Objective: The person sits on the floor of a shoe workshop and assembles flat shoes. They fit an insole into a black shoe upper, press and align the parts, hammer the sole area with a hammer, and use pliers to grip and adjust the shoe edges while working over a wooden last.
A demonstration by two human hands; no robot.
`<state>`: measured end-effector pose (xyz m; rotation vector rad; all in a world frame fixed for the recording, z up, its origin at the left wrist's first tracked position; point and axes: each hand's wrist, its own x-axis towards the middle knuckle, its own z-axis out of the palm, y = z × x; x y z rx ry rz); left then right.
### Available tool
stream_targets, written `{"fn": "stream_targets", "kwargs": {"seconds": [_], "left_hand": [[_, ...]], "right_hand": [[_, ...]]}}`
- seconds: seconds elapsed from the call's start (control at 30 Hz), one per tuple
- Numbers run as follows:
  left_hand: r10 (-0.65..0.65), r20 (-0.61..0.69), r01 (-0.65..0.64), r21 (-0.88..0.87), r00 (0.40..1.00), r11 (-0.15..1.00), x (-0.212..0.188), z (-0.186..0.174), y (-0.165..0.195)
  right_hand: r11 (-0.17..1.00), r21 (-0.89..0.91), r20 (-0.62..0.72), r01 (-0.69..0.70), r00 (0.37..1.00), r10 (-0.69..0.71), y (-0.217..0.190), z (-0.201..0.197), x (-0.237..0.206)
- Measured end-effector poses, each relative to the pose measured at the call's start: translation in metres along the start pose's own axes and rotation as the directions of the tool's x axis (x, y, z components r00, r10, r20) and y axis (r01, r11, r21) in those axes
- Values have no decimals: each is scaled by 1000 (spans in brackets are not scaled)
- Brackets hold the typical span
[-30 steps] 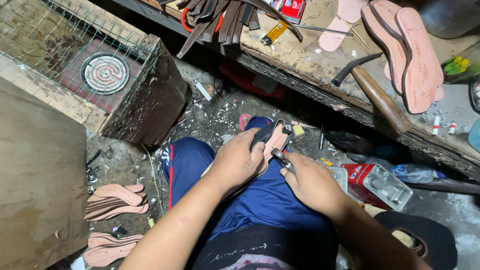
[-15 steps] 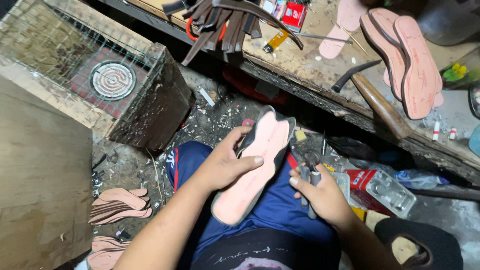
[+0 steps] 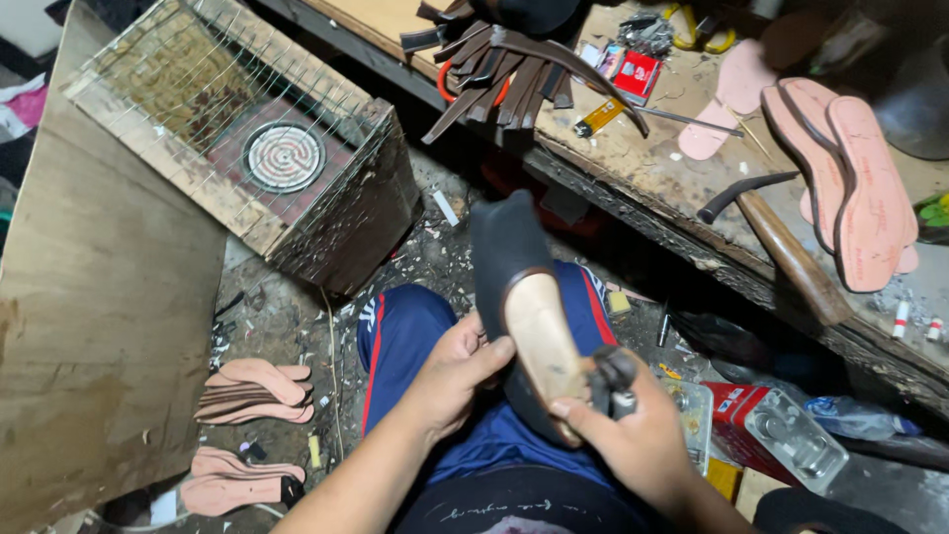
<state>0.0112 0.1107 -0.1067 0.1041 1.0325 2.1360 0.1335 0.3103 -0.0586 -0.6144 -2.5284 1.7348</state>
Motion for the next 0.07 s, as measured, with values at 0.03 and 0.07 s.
{"fn": "stream_targets", "kwargs": {"seconds": [0.03, 0.07], "left_hand": [[-26, 18, 26, -11, 1000, 1000, -2, -2, -5], [-57, 11, 57, -35, 998, 998, -5, -5, -7]], "right_hand": [[996, -6, 32, 94, 995, -94, -5, 4, -4], [996, -59, 104, 69, 993, -63, -10, 5, -7]]}}
